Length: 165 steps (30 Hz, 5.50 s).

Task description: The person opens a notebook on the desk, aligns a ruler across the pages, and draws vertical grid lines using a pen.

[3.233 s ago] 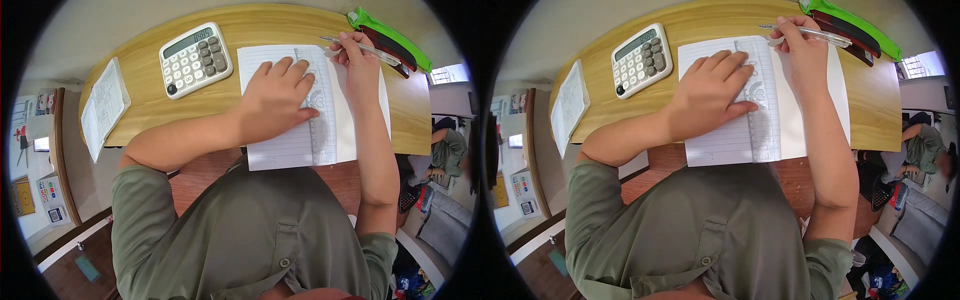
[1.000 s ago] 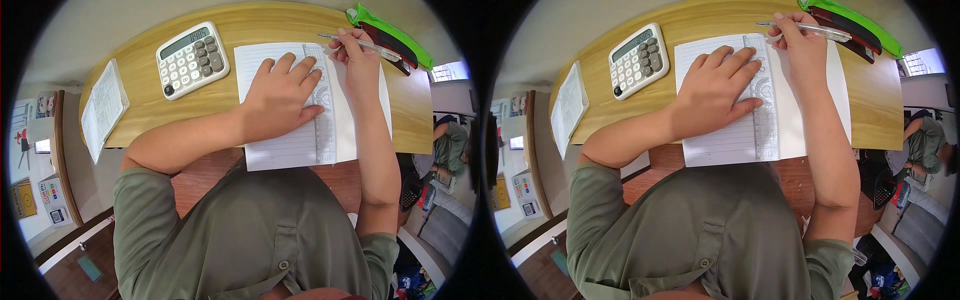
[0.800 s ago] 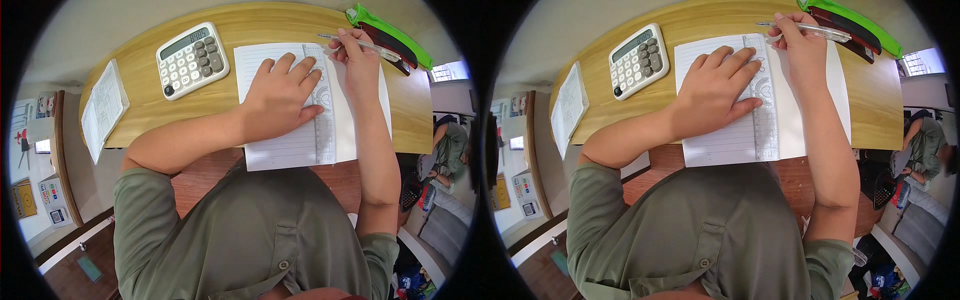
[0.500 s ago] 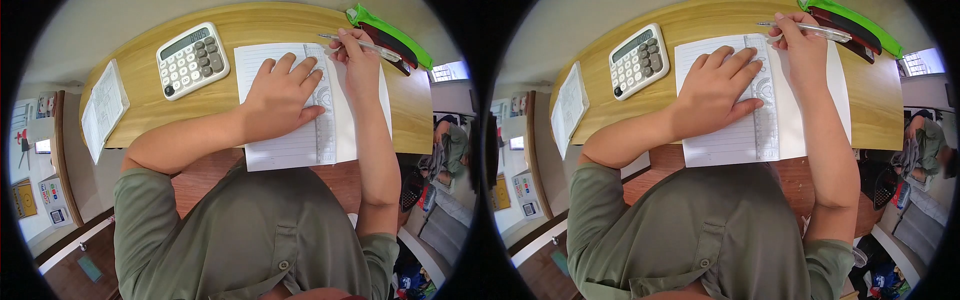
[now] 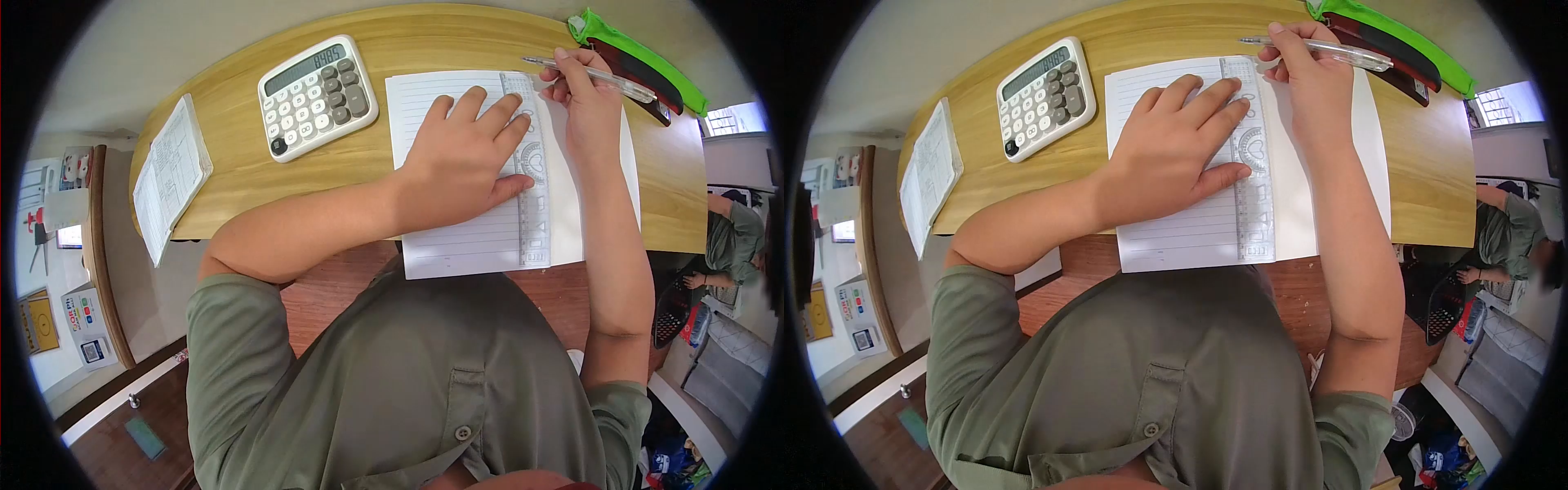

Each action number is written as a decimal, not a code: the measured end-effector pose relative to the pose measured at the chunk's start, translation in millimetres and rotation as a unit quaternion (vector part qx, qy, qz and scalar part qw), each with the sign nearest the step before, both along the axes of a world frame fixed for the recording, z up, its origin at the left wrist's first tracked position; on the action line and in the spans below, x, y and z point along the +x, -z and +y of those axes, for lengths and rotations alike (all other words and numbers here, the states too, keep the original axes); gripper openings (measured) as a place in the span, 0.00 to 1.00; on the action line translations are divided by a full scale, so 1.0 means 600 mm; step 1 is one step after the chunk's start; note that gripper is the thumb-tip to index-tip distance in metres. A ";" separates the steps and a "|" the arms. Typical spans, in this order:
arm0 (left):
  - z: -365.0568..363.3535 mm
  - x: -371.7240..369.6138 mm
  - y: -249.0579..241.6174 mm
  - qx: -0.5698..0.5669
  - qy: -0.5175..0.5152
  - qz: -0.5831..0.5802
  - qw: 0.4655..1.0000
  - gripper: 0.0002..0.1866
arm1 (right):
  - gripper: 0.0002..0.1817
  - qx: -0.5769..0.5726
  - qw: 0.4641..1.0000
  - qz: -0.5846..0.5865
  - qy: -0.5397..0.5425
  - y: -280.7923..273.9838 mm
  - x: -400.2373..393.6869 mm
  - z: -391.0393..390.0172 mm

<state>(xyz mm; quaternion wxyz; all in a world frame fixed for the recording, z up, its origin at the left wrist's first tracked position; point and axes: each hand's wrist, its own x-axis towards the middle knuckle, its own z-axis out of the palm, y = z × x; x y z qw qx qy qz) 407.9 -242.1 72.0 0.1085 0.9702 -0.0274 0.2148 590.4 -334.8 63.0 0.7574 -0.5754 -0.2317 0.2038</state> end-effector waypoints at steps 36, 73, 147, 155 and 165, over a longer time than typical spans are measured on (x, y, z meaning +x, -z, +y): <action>0.102 -0.013 -0.041 -0.020 0.226 0.151 0.962 0.23 | 0.06 0.006 1.000 -0.001 -0.013 0.000 -0.019 0.004; 0.049 -0.020 0.020 -0.090 0.006 0.036 0.995 0.42 | 0.11 -0.106 0.981 -0.162 0.006 0.009 -0.030 0.007; 0.033 -0.021 0.017 -0.028 -0.051 0.067 0.996 0.40 | 0.09 -0.078 0.990 -0.112 0.020 -0.007 -0.041 0.005; 0.033 -0.019 0.018 -0.022 -0.051 0.064 0.996 0.40 | 0.10 -0.097 0.986 -0.135 0.013 0.000 -0.037 0.007; 0.032 -0.019 0.017 -0.024 -0.050 0.060 0.997 0.40 | 0.11 -0.115 0.978 -0.173 0.016 0.008 -0.030 0.008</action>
